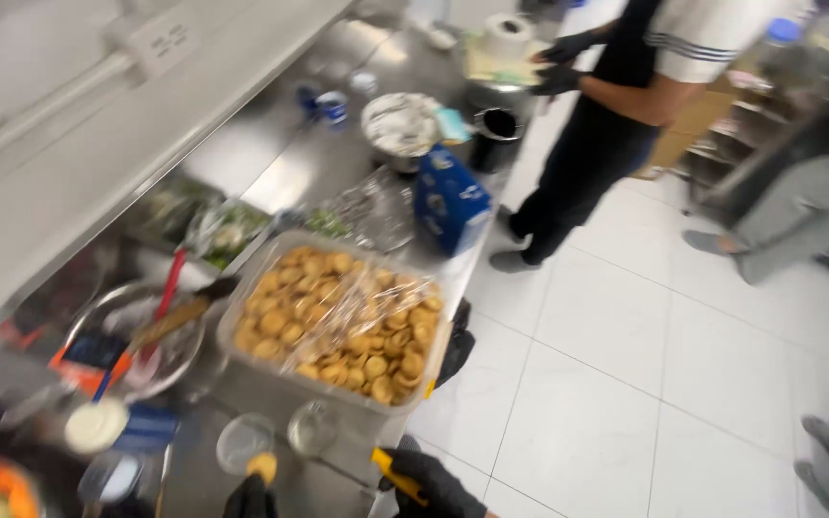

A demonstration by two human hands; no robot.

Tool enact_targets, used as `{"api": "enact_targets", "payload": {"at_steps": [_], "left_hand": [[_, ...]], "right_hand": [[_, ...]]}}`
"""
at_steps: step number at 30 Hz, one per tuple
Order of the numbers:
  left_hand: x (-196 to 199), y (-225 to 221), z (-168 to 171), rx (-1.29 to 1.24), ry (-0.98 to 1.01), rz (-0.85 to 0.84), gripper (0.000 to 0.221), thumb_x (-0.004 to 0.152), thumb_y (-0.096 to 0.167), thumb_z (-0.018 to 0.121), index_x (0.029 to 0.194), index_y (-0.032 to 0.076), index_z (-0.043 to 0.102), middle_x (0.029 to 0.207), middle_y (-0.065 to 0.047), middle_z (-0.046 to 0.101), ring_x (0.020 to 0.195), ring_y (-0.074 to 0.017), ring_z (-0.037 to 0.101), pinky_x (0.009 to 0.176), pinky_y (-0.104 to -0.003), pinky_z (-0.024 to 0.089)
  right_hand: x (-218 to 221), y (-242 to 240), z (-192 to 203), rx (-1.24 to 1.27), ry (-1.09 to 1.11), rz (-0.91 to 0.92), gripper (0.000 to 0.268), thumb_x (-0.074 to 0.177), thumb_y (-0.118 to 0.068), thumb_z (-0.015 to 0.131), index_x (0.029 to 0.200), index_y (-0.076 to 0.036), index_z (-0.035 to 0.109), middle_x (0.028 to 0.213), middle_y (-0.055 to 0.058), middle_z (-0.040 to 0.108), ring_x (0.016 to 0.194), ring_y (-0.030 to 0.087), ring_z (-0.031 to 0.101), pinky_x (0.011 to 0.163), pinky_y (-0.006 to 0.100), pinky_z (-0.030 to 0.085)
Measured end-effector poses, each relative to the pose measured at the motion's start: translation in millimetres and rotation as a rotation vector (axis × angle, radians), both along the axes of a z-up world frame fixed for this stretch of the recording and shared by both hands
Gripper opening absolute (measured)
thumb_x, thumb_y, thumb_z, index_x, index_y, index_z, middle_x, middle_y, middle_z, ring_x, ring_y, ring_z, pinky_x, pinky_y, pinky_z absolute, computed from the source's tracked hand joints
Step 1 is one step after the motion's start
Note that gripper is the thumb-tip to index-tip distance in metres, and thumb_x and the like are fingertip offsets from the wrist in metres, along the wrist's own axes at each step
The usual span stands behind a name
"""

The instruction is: Arranging small pastry tart shells in a circular pattern on a square tray in a bakery kitchen.

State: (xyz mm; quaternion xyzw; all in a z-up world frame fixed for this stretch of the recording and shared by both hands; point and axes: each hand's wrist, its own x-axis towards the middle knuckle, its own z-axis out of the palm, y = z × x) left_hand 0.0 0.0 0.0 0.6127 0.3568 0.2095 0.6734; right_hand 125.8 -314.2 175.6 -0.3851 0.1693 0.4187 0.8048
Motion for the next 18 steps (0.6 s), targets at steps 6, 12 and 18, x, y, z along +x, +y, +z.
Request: {"api": "enact_targets", "payload": {"at_steps": [6,12,18], "left_hand": [[24.0,-56.9,199.3,-0.186,-0.037,0.172,0.02,0.101,0.022,0.067,0.098,0.003,0.073,0.07,0.006,0.052,0.061,-0.0065,0.043,0.055,-0.025,0.036],[39.5,-64.3,215.5,-0.369,-0.169,0.11,0.021,0.098,0.022,0.065,0.108,0.005,0.073,0.071,0.005,0.056,0.061,-0.0063,0.048,0.055,-0.024,0.038],[45.0,-67.1,219.7,-0.646,-0.131,0.07,0.023,0.097,0.027,0.069,0.105,0.005,0.072,0.071,0.004,0.056,0.06,-0.0075,0.048,0.057,-0.024,0.04]], "right_hand": [[-9.4,-2.5,102.6,-0.26,0.116,0.21,0.048,0.094,-0.025,0.054,0.138,-0.008,0.062,0.094,0.008,0.071,0.075,0.016,0.066,0.066,0.028,0.053],[-1.0,-7.8,81.2,-0.396,-0.298,0.381,0.05,0.093,-0.012,0.058,0.141,-0.006,0.064,0.098,0.008,0.071,0.07,0.012,0.055,0.062,0.025,0.045],[-6.8,-4.1,59.9,-0.412,-0.663,0.323,0.046,0.092,0.001,0.063,0.138,-0.003,0.065,0.118,0.007,0.07,0.094,0.013,0.054,0.08,0.027,0.046]]}}
